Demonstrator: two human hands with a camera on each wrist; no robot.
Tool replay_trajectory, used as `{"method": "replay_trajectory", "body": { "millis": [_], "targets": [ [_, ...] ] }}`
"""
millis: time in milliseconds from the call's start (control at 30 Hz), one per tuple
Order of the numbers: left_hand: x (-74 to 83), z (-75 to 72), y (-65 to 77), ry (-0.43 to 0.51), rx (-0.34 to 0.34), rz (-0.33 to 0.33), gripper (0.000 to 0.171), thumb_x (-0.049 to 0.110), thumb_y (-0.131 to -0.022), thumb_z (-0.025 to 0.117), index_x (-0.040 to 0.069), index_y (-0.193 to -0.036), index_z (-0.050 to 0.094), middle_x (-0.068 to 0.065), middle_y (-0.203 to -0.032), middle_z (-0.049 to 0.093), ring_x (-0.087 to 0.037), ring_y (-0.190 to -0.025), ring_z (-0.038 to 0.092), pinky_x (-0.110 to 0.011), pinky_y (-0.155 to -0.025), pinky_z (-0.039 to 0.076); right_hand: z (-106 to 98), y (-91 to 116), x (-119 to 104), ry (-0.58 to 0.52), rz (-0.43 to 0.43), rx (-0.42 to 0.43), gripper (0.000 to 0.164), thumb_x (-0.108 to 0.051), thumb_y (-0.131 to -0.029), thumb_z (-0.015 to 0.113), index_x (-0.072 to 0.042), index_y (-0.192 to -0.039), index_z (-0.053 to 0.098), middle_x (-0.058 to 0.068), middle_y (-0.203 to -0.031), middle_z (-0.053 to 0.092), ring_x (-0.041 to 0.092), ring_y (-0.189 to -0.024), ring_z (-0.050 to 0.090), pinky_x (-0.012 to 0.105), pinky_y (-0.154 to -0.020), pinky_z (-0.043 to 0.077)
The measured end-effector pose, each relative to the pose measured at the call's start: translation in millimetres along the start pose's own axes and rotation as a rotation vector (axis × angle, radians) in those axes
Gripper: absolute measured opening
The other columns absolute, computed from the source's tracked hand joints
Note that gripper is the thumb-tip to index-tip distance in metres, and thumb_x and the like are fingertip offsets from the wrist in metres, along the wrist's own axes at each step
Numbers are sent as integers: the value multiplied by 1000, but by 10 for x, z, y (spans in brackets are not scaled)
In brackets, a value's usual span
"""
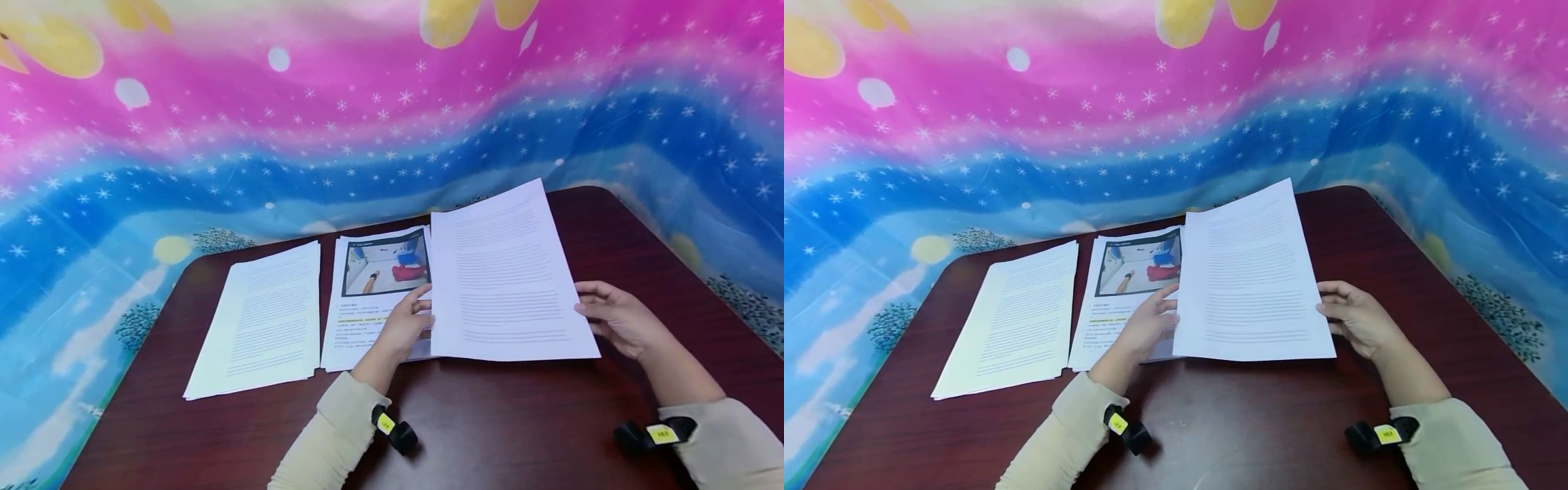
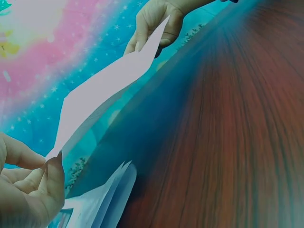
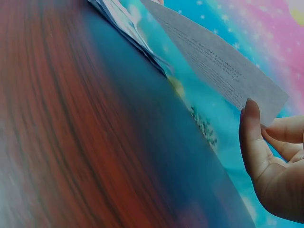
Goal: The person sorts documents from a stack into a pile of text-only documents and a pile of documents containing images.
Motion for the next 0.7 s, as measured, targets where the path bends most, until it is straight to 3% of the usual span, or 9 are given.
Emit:
{"method": "replay_trajectory", "body": {
  "millis": [700],
  "targets": [
    [84,-678,354,-99,52,49,52,-9,-82,42,7,-131,33,-18,-108,51,-18,-79,57,-36,-67,48,677,-190,47,97,4,-39,22,2,-82,52,-9,-101,49,1,-85,58,13,-74,58,30,-59,49]
  ]
}}
Point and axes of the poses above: each hand's wrist, its own y-axis away from the middle knuckle, its own z-axis out of the palm, x = y × z, the point moved 9 cm from there along -y, towards the middle knuckle
